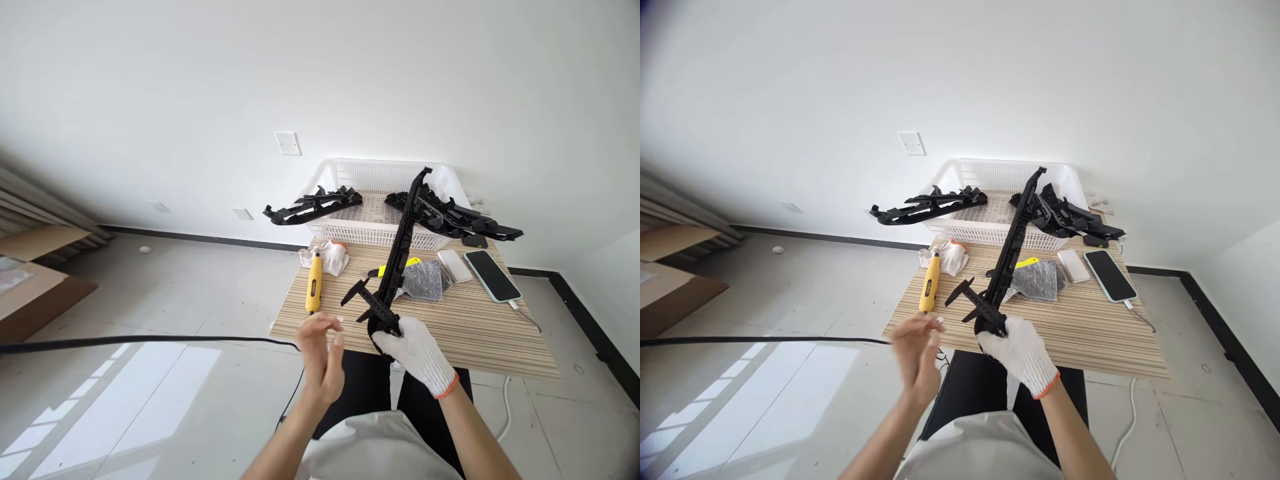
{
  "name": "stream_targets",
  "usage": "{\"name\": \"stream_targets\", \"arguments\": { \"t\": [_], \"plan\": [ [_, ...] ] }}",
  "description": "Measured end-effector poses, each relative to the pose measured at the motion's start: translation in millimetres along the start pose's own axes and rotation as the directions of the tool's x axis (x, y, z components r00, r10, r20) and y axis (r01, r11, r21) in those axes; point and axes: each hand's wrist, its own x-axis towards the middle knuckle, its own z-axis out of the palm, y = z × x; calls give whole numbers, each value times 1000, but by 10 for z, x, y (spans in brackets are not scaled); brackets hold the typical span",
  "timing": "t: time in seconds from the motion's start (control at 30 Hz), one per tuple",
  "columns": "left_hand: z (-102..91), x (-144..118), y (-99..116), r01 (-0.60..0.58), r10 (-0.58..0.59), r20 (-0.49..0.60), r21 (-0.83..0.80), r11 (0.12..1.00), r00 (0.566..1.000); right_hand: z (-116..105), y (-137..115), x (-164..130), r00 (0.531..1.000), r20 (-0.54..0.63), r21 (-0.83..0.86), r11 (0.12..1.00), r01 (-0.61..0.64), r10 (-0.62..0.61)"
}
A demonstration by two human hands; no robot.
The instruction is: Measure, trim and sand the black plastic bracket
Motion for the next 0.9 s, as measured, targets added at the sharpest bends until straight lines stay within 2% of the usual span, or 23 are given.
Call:
{"name": "stream_targets", "arguments": {
  "t": [0.03,0.07,0.1,0.13,0.2,0.23,0.3,0.37,0.43,0.53,0.6,0.67,0.77,0.83,0.9],
  "plan": [
    [38,-33,-70,108,-107,54,-15,994,993,-19,-18,1,1000,-2,-9,1000,19,-19],
    [69,-58,-131,242,-235,150,-27,970,960,-39,-35,3,999,5,-15,999,34,-34],
    [90,-71,-179,373,-350,274,-34,927,896,-57,-48,6,999,16,-23,999,41,-41],
    [103,-67,-213,477,-423,407,-36,878,810,-73,-60,9,999,32,-34,998,45,-44],
    [119,-5,-249,587,-432,637,-41,808,639,-97,-82,16,996,68,-77,995,64,-59],
    [127,48,-258,613,-410,707,-41,789,576,-105,-93,18,993,86,-106,990,88,-79],
    [151,169,-273,631,-388,770,-25,776,507,-120,-114,18,984,106,-146,976,159,-144],
    [187,271,-295,627,-377,784,-20,779,493,-150,-118,11,974,91,-125,968,219,-209],
    [224,324,-317,649,-364,802,-38,760,474,-215,-83,4,966,26,-62,964,257,-256],
    [266,323,-326,731,-362,843,-53,680,398,-403,45,11,945,-126,-31,954,299,-301],
    [282,303,-310,753,-367,847,-58,655,384,-579,137,35,920,-221,-124,945,303,-324],
    [293,287,-285,748,-374,841,-54,661,392,-768,191,77,882,-297,-315,910,271,-365],
    [303,275,-256,741,-382,841,-33,670,383,-1007,176,168,817,-347,-658,740,137,-460],
    [302,274,-250,739,-380,846,-23,673,373,-1109,132,237,807,-319,-805,592,46,-497],
    [294,278,-250,737,-378,852,-14,676,363,-1165,92,306,809,-273,-876,482,14,-520]
  ]
}}
